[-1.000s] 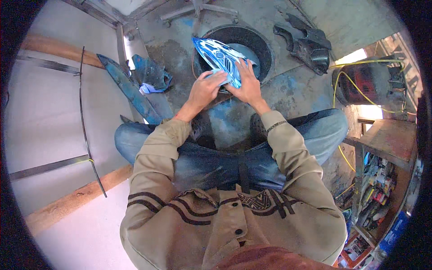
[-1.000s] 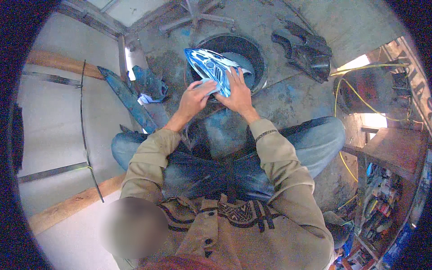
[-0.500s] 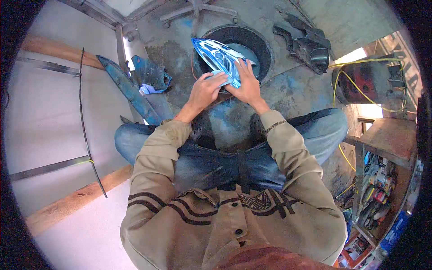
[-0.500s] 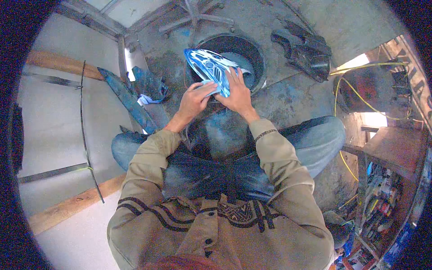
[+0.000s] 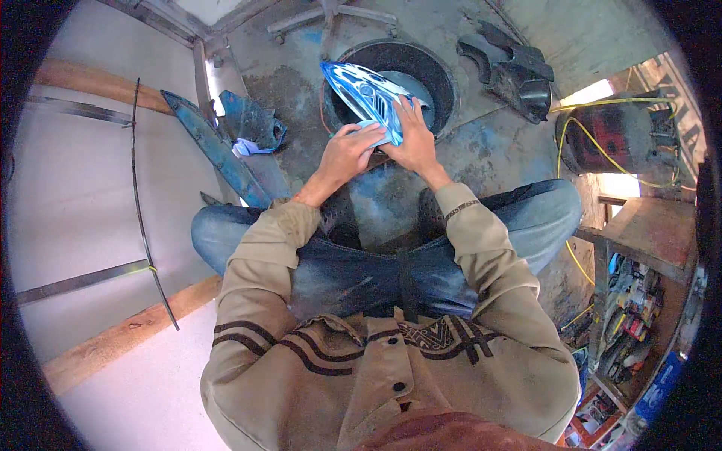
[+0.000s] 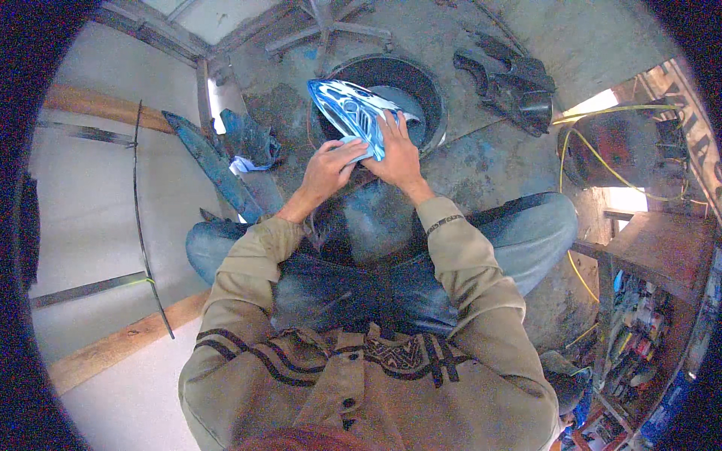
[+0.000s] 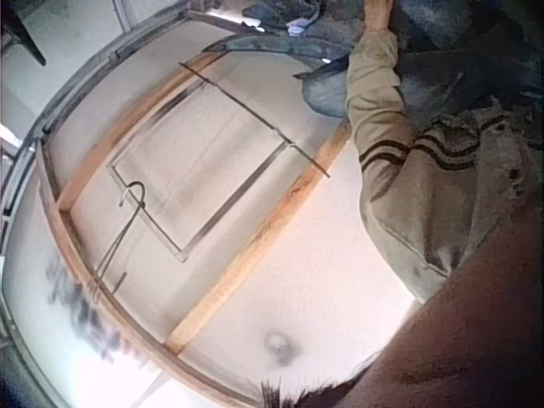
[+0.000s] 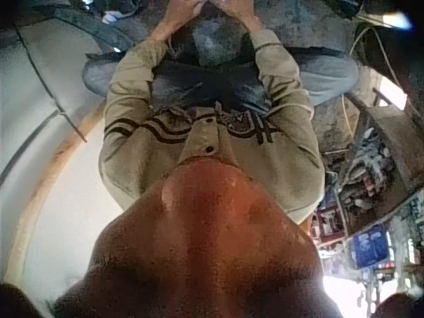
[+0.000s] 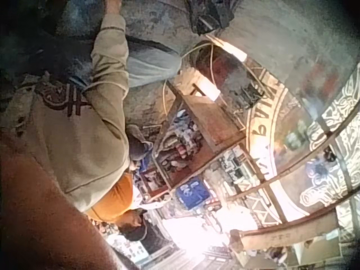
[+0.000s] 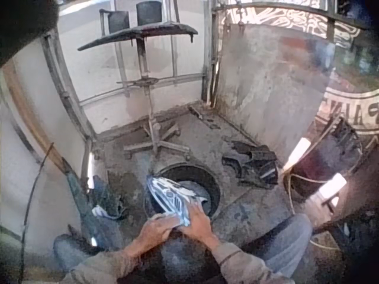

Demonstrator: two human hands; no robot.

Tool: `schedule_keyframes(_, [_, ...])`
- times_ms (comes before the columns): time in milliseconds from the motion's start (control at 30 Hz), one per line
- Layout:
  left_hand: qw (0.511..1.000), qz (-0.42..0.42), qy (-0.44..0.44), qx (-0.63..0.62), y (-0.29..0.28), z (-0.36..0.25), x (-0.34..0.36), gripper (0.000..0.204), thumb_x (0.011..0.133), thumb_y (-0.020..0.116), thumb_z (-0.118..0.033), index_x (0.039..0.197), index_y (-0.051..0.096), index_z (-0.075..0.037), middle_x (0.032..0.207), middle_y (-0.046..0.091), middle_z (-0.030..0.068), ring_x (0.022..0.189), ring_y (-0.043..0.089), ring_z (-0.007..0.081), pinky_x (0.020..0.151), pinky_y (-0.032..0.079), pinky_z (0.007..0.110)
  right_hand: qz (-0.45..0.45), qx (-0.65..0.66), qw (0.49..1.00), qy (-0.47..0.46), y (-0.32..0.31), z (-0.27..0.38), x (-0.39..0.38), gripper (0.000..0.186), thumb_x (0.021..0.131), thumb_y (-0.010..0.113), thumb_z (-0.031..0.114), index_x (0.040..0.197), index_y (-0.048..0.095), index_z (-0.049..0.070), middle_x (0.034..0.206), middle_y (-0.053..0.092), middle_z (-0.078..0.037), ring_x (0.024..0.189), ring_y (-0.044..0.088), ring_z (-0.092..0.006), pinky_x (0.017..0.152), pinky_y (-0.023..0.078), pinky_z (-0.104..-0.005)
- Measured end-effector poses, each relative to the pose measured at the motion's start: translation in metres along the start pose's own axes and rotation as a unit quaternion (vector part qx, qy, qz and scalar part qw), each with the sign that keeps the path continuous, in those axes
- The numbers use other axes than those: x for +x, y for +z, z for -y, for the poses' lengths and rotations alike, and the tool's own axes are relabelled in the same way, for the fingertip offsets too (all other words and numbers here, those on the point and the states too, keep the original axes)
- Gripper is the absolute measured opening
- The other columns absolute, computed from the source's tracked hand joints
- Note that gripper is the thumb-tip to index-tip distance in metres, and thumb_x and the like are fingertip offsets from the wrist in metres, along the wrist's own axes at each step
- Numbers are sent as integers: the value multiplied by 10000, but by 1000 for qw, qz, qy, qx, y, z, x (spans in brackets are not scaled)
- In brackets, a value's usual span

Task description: The person sands a blue and white motorcycle fairing by hand with a piece of sandpaper over a bucket of water.

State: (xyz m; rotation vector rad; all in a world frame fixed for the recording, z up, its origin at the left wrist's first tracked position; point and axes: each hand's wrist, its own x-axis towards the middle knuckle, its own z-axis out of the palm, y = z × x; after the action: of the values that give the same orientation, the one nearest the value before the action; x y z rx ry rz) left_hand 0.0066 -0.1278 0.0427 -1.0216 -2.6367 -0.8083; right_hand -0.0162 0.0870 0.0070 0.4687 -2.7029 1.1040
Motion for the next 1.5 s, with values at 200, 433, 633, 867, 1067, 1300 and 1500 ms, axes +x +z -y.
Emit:
schedule_keyframes(200, [1000, -15, 2, -2, 0, -1, 2, 442, 904, 732, -27, 1339, 721, -104, 1404, 726, 58, 1356, 652, 195, 1091, 498, 425, 7, -1, 1000, 10, -2, 2, 0, 961, 765, 846, 423, 1570, 486, 42, 1684, 415, -191, 1599, 289, -449, 1208, 434, -525])
schedule_keyframes(433, [1000, -10, -5, -4, -1, -1, 1, 411, 900, 740, -18, 1304, 733, -93, 1400, 728, 47, 1356, 653, 199, 1088, 494, 423, -2, 4, 1000, 3, 0, 2, 0, 925, 775, 835, 412, 1553, 509, 33, 1676, 428, -195, 1587, 307, -467, 1207, 434, -524])
schedule_keyframes(633, [999, -26, 0, 25, 10, -10, -3, 448, 871, 724, 15, 1308, 728, -87, 1423, 715, 54, 1385, 630, 213, 1103, 486, 443, -21, -9, 1000, -9, 7, -6, 1, 922, 775, 833, 420, 1553, 512, 43, 1673, 432, -195, 1584, 319, -460, 1206, 438, -515])
schedule_keyframes(867, [999, -16, 15, 46, -2, 3, 0, 457, 882, 694, 30, 1327, 720, -68, 1431, 703, 79, 1380, 628, 250, 1144, 485, 469, 2, -5, 1000, 5, 1, 2, 0, 950, 760, 838, 438, 1557, 505, 41, 1669, 435, -201, 1584, 316, -462, 1211, 431, -521])
schedule_keyframes(1067, [999, -29, -6, 22, 6, 6, -2, 427, 899, 690, 10, 1321, 711, -49, 1445, 688, 104, 1389, 617, 280, 1159, 490, 462, 4, 5, 1000, 6, 0, 2, 1, 945, 760, 834, 432, 1554, 506, 39, 1665, 435, -214, 1581, 313, -476, 1210, 429, -527])
schedule_keyframes(1300, [999, -19, 19, 24, 7, 1, -3, 407, 920, 686, -4, 1325, 705, -38, 1434, 696, 105, 1379, 628, 276, 1156, 492, 461, -4, 3, 1000, 3, -1, 2, 0, 957, 762, 834, 422, 1565, 486, 35, 1669, 426, -220, 1585, 306, -476, 1219, 417, -521])
schedule_keyframes(1500, [999, -25, 8, 46, -4, 6, 3, 442, 908, 695, 9, 1345, 699, -56, 1414, 706, 105, 1342, 653, 273, 1146, 497, 459, 3, 9, 1000, 13, -3, 4, -1, 962, 762, 830, 409, 1576, 475, 38, 1682, 413, -205, 1593, 298, -464, 1223, 414, -513])
